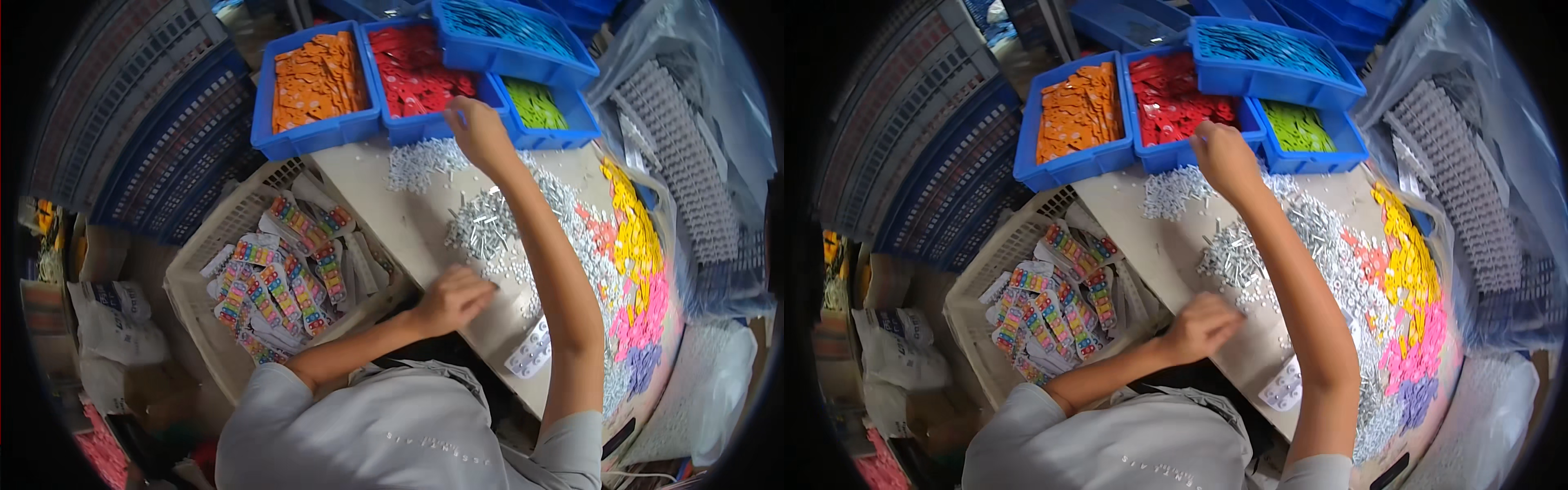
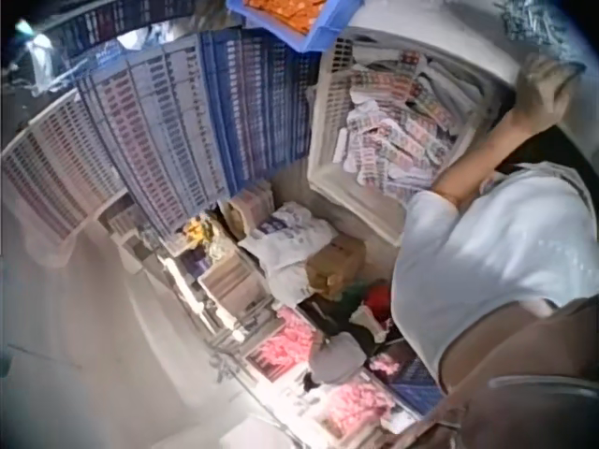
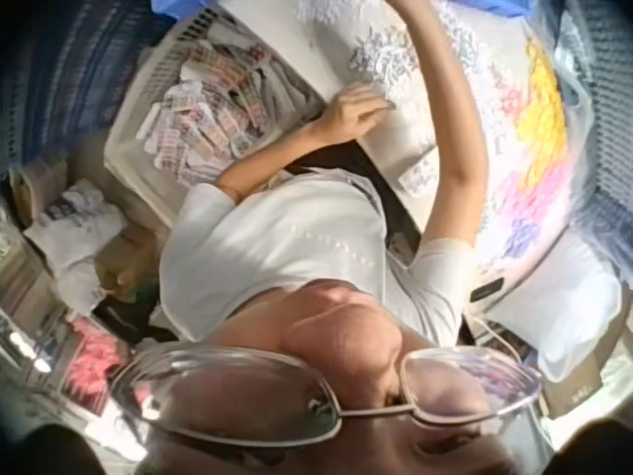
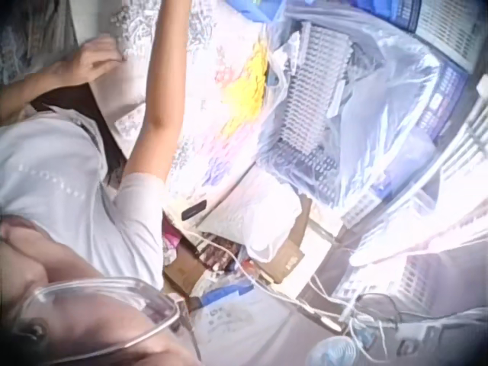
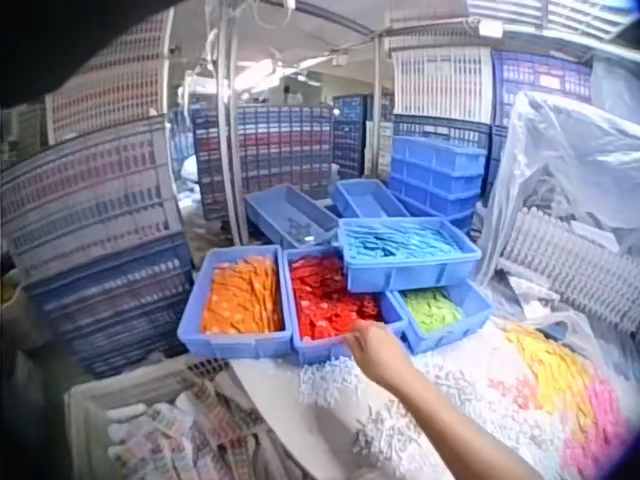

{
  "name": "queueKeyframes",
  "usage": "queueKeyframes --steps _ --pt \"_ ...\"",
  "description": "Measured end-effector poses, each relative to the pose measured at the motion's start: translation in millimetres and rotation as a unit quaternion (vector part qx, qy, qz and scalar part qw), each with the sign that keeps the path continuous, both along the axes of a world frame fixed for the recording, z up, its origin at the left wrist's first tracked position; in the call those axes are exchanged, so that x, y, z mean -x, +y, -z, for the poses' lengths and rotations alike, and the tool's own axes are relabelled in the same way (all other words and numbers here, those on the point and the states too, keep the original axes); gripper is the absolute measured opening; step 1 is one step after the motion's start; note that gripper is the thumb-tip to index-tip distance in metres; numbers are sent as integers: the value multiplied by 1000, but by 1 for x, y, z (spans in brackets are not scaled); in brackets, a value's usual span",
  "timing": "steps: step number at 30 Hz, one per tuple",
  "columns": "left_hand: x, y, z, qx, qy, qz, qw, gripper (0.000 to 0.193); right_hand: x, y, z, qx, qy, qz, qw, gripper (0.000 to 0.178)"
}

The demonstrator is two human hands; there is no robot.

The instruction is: Assemble small toy xylophones by placing metal pins and colorful keys onto plastic bases.

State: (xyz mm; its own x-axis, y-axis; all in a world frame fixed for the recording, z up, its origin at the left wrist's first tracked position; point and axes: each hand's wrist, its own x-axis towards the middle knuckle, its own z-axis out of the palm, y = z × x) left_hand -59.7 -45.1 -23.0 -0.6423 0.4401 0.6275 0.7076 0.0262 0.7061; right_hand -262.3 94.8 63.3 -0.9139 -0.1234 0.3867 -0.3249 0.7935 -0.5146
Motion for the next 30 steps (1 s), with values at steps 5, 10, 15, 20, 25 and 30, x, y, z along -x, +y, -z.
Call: queueKeyframes --steps 5,10,15,20,25,30 --pt "107 -89 -59 9 6 -260 966 14 80 -27 24 -31 -157 60 985 40" --pt "245 -177 -90 185 -81 -359 911 35 97 -47 6 -163 -302 140 929 49" --pt "357 -240 -30 399 -208 -274 850 74 129 -51 36 -178 -330 122 919 45" --pt "383 -219 -26 534 -161 -256 789 86 104 -42 29 -16 -170 130 977 32" --pt "381 -215 -28 477 -119 -246 835 63 77 -11 19 546 -155 -24 823 13" --pt "393 -222 -13 433 -139 -264 850 27 -7 29 -10 593 -225 -54 771 13"
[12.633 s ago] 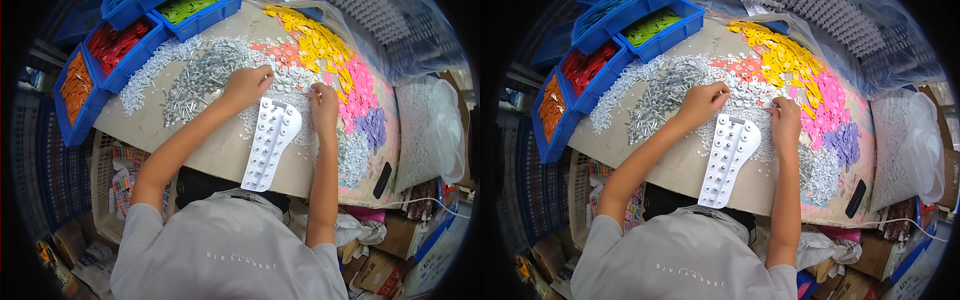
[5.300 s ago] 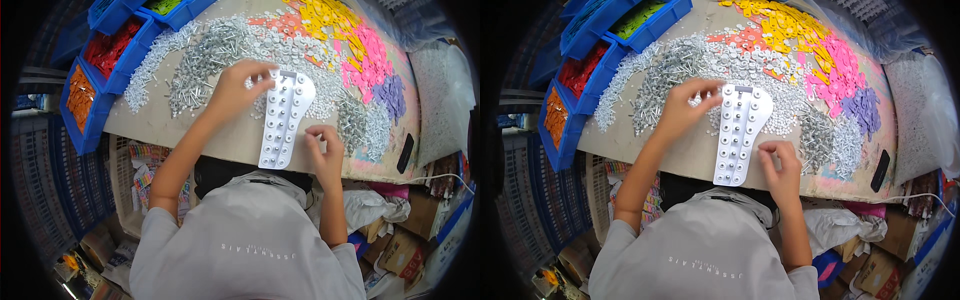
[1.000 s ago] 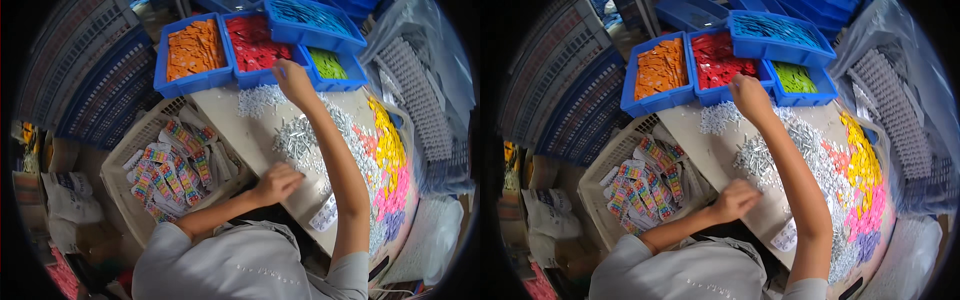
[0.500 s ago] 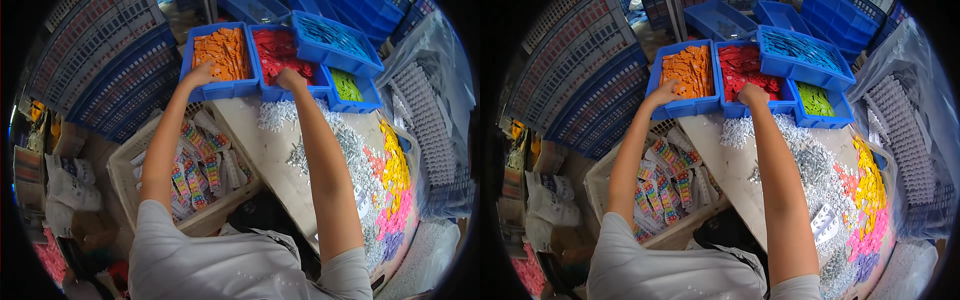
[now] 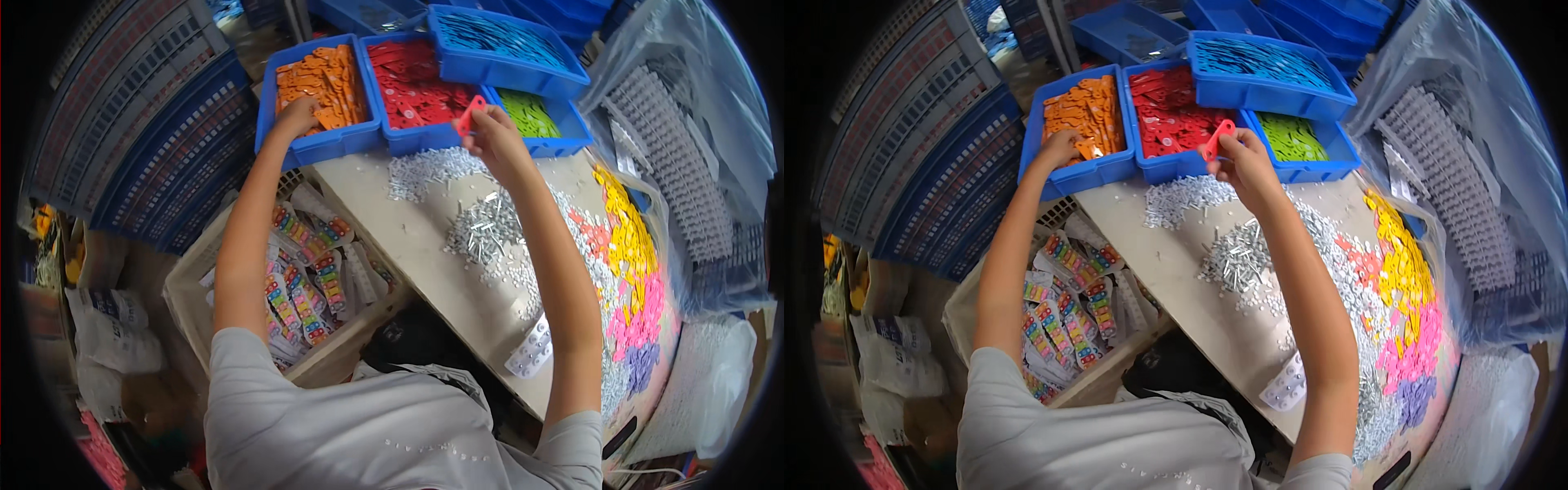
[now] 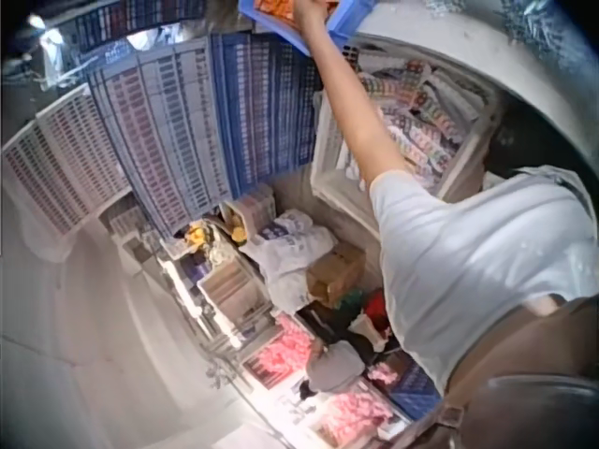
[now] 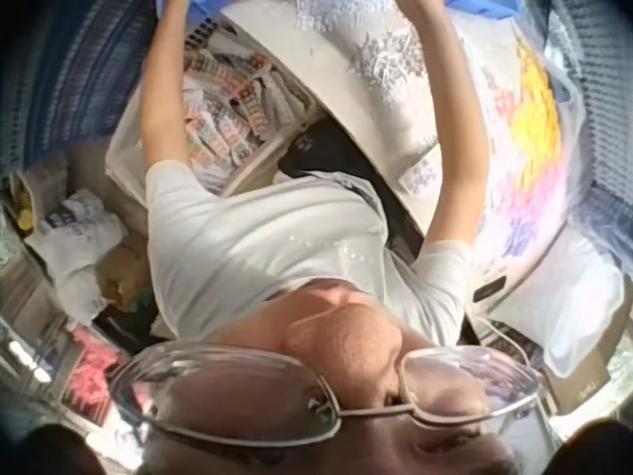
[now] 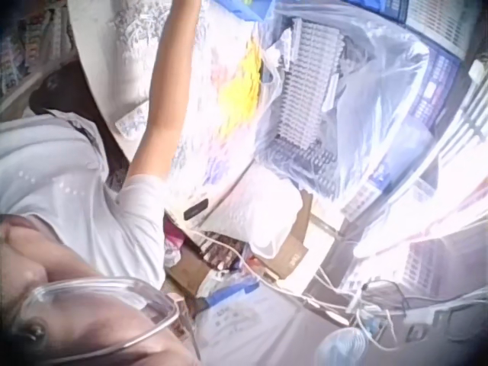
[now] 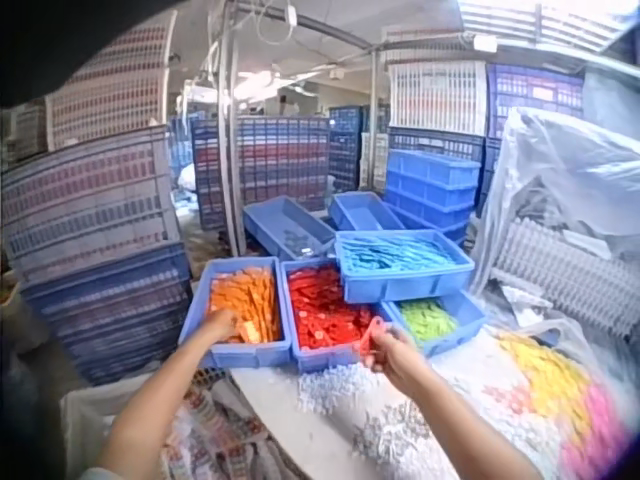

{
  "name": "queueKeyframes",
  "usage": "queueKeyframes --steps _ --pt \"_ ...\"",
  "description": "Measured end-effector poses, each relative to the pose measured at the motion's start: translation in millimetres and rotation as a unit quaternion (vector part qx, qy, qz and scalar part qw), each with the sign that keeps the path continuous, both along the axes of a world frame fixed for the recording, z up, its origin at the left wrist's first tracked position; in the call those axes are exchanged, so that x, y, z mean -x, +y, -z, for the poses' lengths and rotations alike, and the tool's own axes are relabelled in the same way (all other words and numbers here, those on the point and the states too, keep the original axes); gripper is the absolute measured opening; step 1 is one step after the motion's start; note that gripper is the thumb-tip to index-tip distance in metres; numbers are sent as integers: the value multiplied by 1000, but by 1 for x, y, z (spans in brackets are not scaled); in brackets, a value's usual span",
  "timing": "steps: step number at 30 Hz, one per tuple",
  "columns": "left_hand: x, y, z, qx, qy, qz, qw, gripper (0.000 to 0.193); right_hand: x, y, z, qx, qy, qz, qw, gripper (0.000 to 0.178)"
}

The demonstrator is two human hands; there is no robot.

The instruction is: Assemble small toy xylophones by placing metal pins and colorful keys onto plastic bases.

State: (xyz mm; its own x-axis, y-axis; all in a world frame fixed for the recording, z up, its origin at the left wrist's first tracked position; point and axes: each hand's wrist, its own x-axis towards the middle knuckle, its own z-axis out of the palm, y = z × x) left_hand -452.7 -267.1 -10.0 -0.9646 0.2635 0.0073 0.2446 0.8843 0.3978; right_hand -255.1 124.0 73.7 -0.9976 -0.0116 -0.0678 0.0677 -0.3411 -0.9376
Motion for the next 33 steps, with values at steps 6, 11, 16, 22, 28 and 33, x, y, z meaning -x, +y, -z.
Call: queueKeyframes --steps 6,11,16,22,28,33 --pt "16 -34 11 -107 182 -39 977 23 -152 28 -42 8 -95 46 994 11" --pt "-41 22 -41 -369 191 -32 909 28 -255 83 -28 -153 -77 155 973 11" --pt "-180 142 -64 -494 20 93 864 23 -317 94 -23 -229 -103 193 949 19" --pt "-307 260 -37 -469 -221 257 815 17 -342 106 -2 -311 -93 249 912 25" --pt "-340 315 -38 -406 -381 307 772 20 -351 130 7 -414 -103 324 844 35" --pt "-345 320 -36 -404 -396 298 769 18 -342 128 3 -234 -23 389 891 42"
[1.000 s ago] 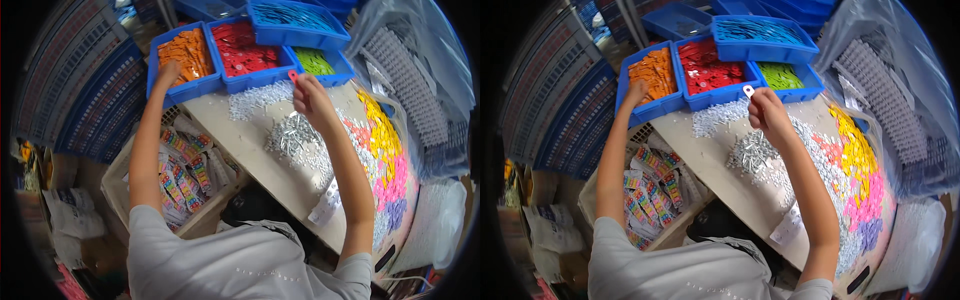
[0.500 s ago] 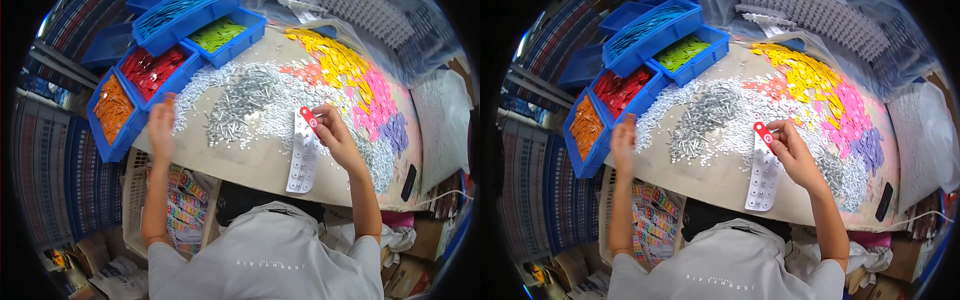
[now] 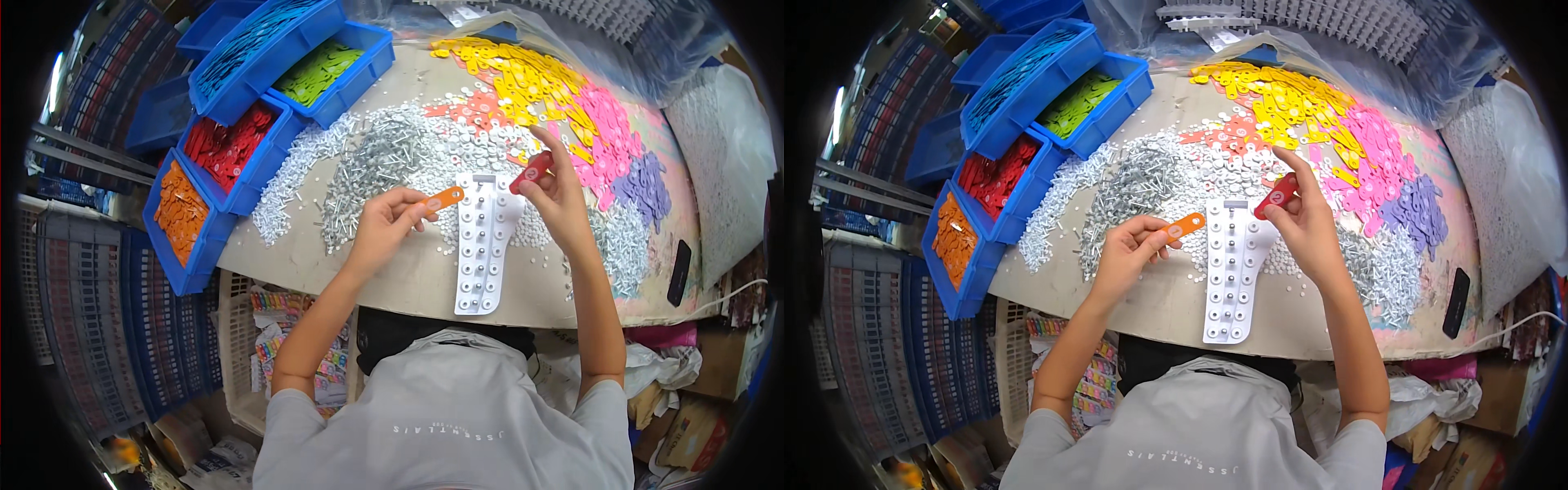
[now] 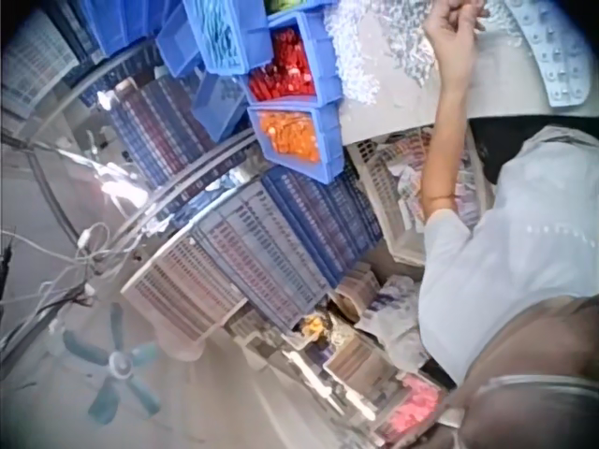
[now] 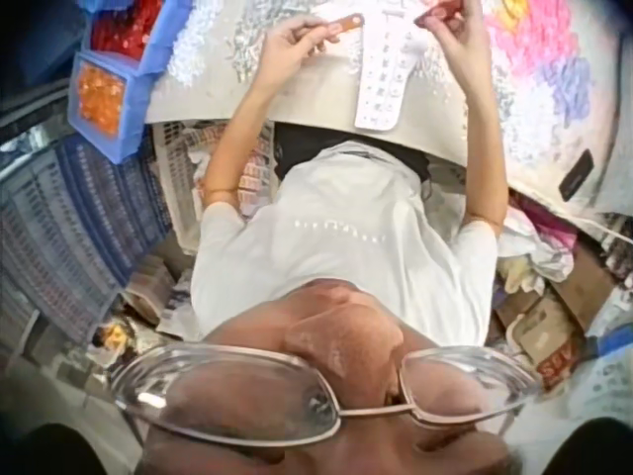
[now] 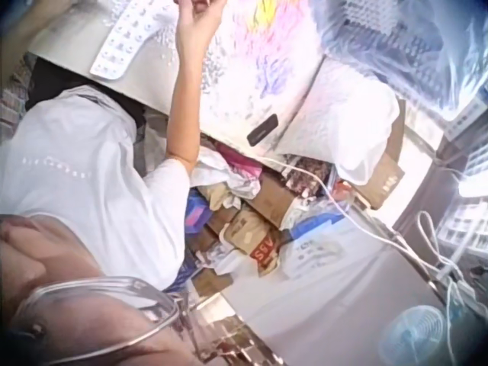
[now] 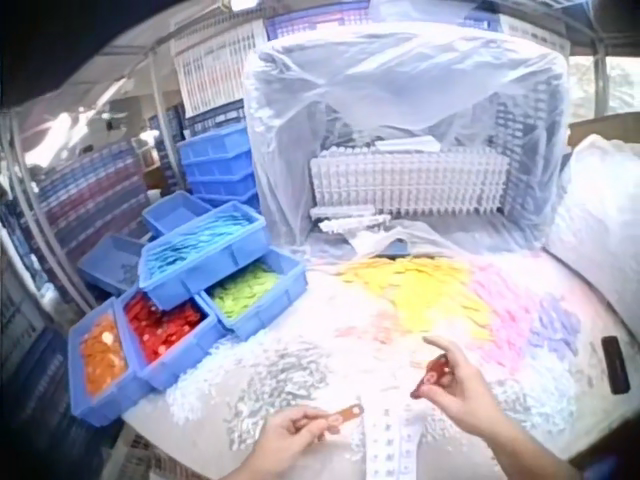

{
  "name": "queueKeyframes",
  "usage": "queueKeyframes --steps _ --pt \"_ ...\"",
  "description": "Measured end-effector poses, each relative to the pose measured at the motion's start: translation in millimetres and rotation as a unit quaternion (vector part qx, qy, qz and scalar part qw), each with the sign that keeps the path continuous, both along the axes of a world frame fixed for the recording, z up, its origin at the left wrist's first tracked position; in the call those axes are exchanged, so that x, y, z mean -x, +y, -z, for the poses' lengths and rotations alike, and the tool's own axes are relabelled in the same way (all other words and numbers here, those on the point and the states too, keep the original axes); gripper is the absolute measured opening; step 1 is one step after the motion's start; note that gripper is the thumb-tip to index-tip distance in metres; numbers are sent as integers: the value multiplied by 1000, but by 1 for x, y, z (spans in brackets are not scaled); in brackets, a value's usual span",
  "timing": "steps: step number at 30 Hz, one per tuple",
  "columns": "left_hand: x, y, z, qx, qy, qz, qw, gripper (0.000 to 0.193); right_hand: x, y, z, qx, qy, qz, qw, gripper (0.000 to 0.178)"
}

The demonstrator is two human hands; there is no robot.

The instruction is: Assemble small toy xylophones by placing metal pins and colorful keys onto plastic bases.

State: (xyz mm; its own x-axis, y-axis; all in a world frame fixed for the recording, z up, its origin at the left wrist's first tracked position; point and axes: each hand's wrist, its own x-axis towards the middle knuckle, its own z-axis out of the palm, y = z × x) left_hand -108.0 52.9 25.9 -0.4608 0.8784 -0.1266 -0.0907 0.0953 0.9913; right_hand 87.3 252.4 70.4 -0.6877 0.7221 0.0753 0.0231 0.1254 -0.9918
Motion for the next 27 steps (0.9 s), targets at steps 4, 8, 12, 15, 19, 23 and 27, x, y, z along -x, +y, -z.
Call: queueKeyframes --steps 4,8,12,15,19,23,27 --pt "2 -1 6 9 -2 0 1000 20 1 7 4 -72 -47 -3 996 25" --pt "3 0 5 0 -37 -26 999 21 10 5 14 -123 -101 -29 987 8" --pt "3 6 4 6 -33 -55 998 20 19 2 35 -136 -173 -81 972 7" --pt "6 15 4 -4 3 -48 999 20 19 -3 49 -322 -155 -48 933 10" --pt "7 34 11 -35 -11 -44 998 20 23 -3 54 -340 -191 -30 920 14" --pt "13 58 17 -23 163 -15 986 19 21 -2 61 -348 -223 -4 911 32" --pt "10 83 26 -43 275 12 960 19 20 -7 65 -342 -233 51 909 63"
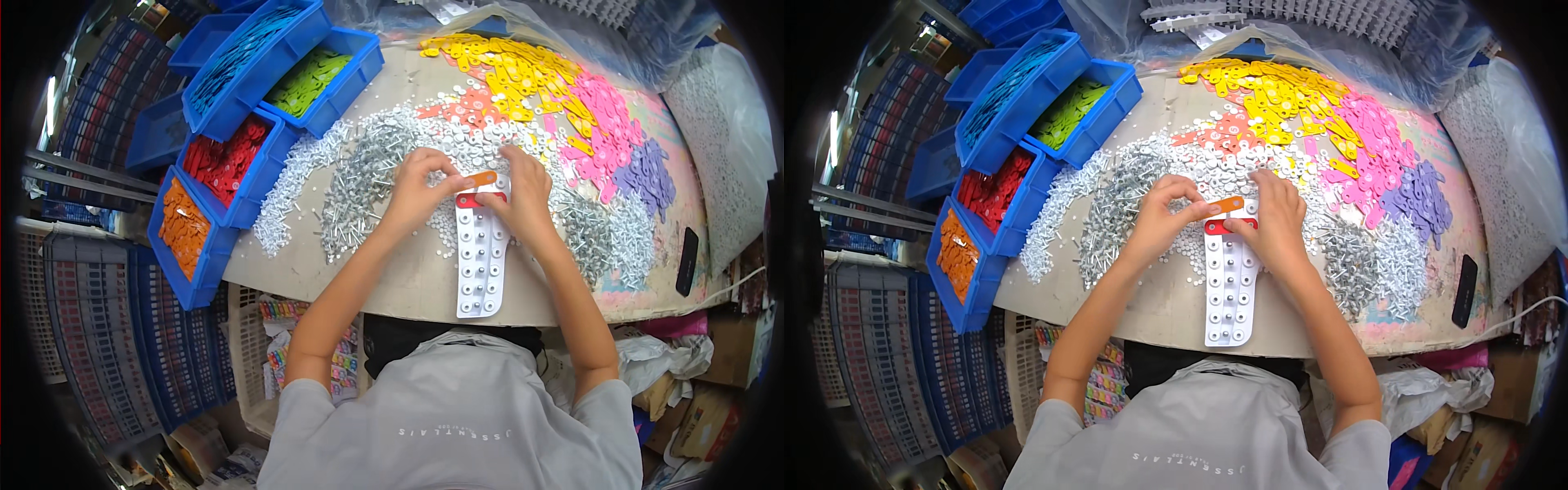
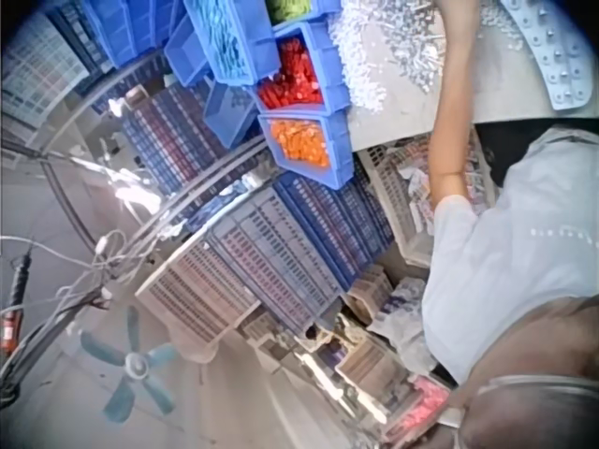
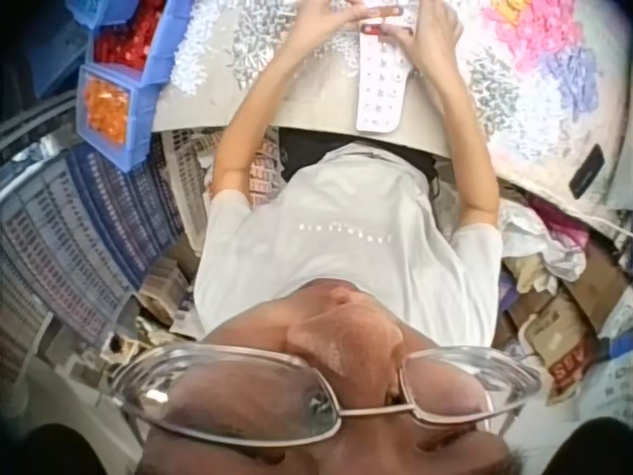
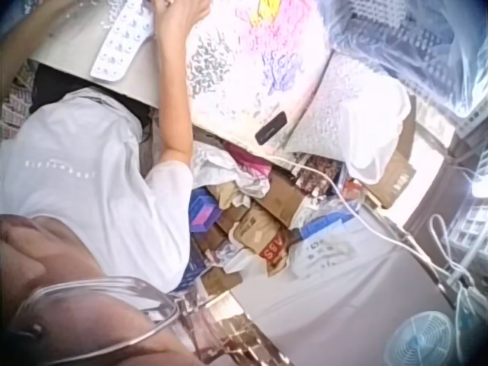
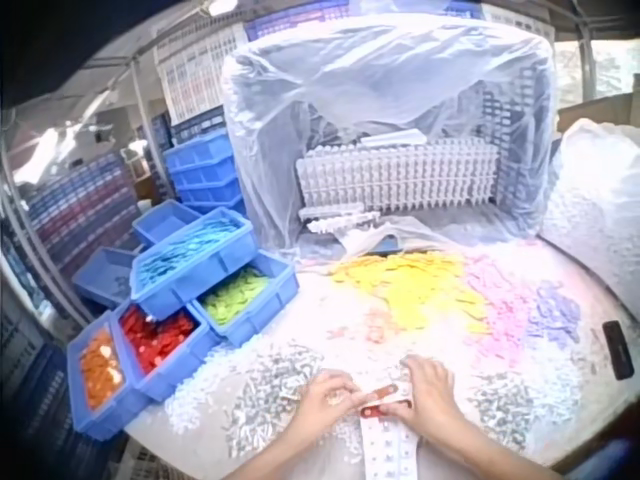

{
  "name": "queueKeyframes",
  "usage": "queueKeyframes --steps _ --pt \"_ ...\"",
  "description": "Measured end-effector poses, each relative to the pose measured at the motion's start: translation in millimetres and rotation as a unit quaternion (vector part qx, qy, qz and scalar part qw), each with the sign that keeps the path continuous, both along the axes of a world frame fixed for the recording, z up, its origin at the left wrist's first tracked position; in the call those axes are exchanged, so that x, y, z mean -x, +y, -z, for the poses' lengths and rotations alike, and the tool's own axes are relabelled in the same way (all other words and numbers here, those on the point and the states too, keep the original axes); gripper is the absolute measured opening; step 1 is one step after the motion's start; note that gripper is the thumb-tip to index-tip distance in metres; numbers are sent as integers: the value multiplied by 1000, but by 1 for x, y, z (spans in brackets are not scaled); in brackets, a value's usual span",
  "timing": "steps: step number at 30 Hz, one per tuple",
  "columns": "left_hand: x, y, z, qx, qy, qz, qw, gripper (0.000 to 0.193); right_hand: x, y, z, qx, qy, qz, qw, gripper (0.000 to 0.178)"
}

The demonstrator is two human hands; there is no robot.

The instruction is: Assemble small toy xylophones by placing metal pins and colorful keys onto plastic bases.

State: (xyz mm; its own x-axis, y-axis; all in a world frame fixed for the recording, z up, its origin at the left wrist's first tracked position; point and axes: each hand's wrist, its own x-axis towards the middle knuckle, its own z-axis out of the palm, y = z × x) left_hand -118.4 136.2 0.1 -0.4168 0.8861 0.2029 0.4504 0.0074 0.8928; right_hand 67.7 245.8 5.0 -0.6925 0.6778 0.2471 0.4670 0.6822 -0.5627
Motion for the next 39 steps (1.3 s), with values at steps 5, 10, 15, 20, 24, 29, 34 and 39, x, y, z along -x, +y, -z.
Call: queueKeyframes --steps 5,10,15,20,24,29,34,39 --pt "-9 25 12 66 68 6 995 19 -3 -6 1 4 4 54 999 101" --pt "-11 28 23 42 153 -15 987 24 -2 -7 2 -3 3 57 998 101" --pt "-15 24 22 30 175 -43 983 49 3 -8 1 -10 -13 42 999 99" --pt "37 21 -21 -121 282 -121 944 49 -3 -5 1 -24 -14 45 999 94" --pt "185 -2 -112 -209 426 -236 848 40 1 -14 -4 -42 8 28 999 86" --pt "375 -57 -137 109 391 -347 845 52 22 -23 -14 -118 57 -39 991 61" --pt "449 -75 -107 280 314 -297 857 79 84 -40 -50 -117 110 -142 977 39" --pt "408 -71 -115 192 92 -226 951 58 182 -24 -59 -139 158 -216 953 36"
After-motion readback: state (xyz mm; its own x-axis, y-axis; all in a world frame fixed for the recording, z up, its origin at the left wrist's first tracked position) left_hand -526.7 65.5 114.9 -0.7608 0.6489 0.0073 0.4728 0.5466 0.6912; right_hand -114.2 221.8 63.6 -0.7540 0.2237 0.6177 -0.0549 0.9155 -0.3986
